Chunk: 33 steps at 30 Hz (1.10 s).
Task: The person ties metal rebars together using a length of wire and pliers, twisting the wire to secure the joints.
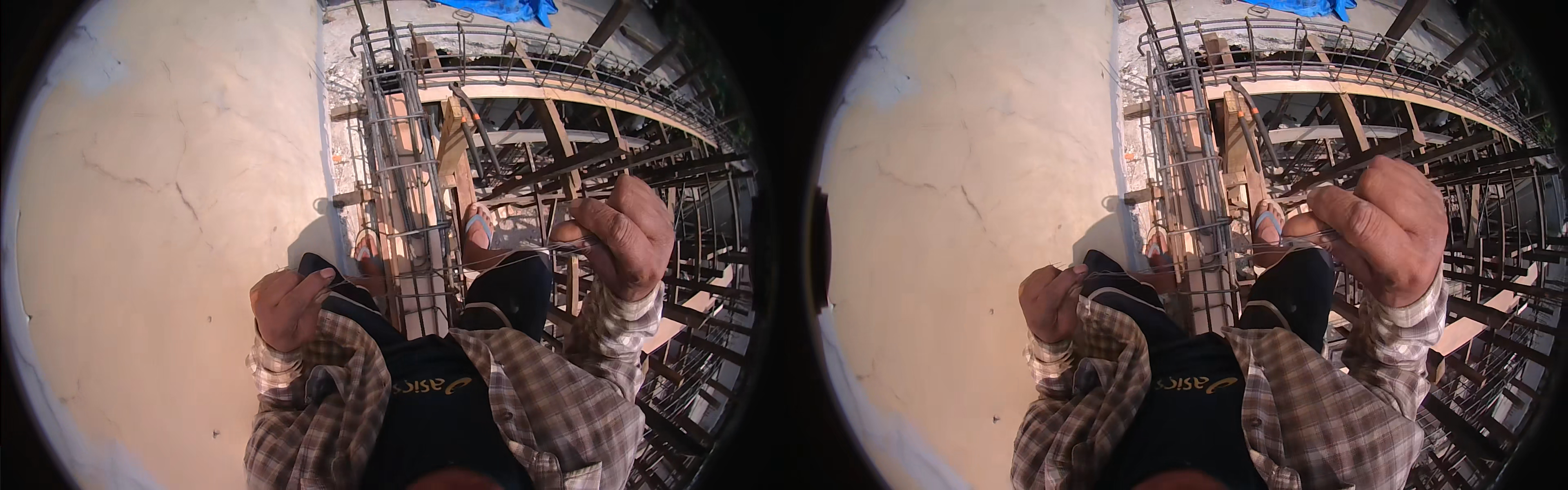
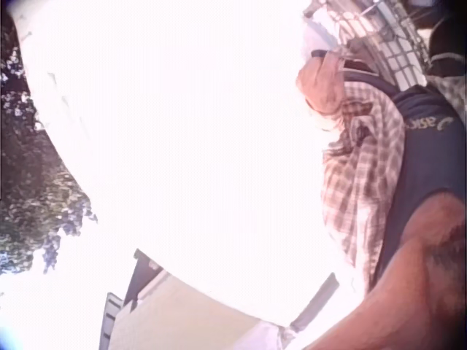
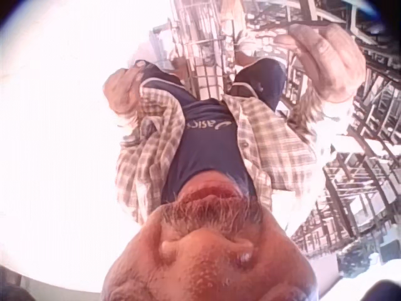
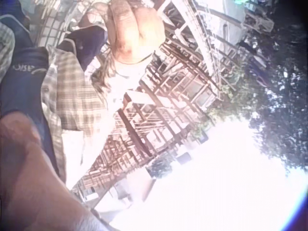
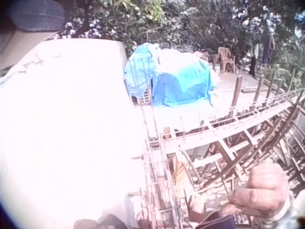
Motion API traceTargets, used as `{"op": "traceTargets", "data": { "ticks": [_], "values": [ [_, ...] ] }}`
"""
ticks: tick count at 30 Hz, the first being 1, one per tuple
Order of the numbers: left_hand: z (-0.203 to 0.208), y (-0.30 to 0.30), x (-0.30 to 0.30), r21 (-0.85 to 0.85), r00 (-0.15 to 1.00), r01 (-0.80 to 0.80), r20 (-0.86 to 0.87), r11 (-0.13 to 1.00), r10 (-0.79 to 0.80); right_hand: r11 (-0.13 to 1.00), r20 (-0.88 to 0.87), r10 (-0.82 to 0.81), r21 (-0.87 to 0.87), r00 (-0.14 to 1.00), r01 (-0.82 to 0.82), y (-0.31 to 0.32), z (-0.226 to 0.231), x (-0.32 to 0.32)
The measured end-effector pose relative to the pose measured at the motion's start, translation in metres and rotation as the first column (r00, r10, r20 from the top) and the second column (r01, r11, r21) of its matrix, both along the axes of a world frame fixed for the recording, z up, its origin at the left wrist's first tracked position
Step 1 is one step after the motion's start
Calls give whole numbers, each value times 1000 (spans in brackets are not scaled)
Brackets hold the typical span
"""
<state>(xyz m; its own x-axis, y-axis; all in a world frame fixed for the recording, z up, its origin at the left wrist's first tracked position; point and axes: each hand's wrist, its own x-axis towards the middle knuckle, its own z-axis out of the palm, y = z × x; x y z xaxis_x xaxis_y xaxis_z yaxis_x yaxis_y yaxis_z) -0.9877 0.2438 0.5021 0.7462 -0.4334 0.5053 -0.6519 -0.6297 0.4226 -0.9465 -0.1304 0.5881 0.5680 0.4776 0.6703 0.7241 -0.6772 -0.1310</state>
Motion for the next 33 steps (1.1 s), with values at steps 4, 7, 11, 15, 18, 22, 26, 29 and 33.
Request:
{"op": "traceTargets", "data": {
  "ticks": [4, 7, 11, 15, 18, 22, 26, 29, 33],
  "values": [
    [-25, 8, 13, -90, 976, -68, -211, 994, 48, 983, -465, -139, -172, 874, 64, -30, 15, -57],
    [-58, 9, 16, -14, 934, 24, -356, 1000, -28, 983, -811, -121, -16, 573, 186, -92, -47, -86],
    [-121, -85, 16, -96, 854, 435, -273, 895, -444, 857, -642, -464, -500, 610, 126, -104, -75, -114],
    [-111, -123, 13, 6, 793, 495, -414, 869, -448, 999, -854, 38, 46, 519, 3, 2, -135, -85],
    [-106, -121, 32, -18, 827, 457, -360, 889, -432, 934, -874, 136, 270, 466, 235, 50, -170, -65],
    [-115, -100, 62, -70, 902, 372, -209, 926, -378, 979, -843, -48, 66, 536, 192, 42, -200, -40],
    [-210, -1, 114, -469, 504, -633, -854, 616, -132, 961, -874, 13, 146, 486, 237, 26, -217, 20],
    [-314, 22, 154, -217, 196, -877, -976, 429, -93, 946, -864, 28, 185, 502, 266, 38, -253, 44],
    [-426, 7, 169, -63, -41, -700, -991, 712, -127, 967, -843, -159, -28, 514, 253, 53, -269, 58]
  ]
}}
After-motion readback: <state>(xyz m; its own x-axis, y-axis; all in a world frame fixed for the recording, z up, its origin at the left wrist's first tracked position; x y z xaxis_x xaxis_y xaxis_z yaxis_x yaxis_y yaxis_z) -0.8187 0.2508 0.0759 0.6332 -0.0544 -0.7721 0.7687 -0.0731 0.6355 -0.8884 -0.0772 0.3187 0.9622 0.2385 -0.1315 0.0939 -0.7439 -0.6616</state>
